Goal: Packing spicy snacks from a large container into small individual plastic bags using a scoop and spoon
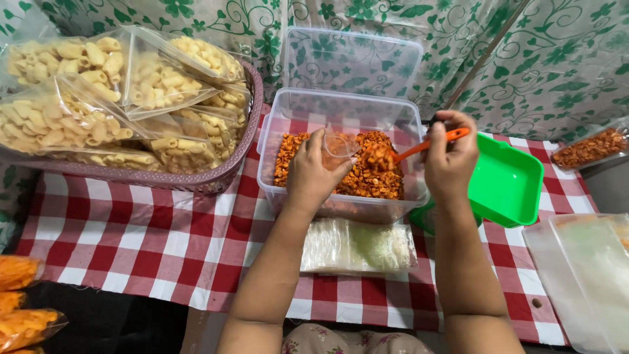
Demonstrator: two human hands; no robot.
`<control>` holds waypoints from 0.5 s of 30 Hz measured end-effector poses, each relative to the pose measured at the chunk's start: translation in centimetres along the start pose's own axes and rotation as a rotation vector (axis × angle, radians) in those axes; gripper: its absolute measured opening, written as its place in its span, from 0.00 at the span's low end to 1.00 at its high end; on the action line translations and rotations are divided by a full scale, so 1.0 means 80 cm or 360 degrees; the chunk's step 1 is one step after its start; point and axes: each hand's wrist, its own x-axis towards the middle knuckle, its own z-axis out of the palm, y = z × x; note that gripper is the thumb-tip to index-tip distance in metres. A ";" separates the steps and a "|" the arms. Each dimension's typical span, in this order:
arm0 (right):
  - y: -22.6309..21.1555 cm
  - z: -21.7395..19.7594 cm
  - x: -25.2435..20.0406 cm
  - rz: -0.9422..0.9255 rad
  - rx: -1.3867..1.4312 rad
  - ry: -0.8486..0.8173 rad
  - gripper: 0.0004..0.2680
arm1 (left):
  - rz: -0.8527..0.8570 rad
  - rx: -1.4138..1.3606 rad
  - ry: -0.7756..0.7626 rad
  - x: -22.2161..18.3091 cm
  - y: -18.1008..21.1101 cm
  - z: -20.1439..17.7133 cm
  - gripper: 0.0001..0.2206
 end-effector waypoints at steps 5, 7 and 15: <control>-0.020 -0.002 0.044 -0.0325 0.0153 0.0085 0.07 | 0.0067 0.0054 -0.0050 -0.003 -0.008 0.009 0.38; -0.036 0.008 0.050 -0.0395 0.0155 0.0090 0.06 | 0.0062 0.0082 -0.0080 -0.003 -0.010 0.013 0.38; -0.077 0.051 0.020 -0.0937 -0.0236 0.0027 0.05 | 0.0022 0.0134 -0.0120 0.001 -0.026 0.028 0.37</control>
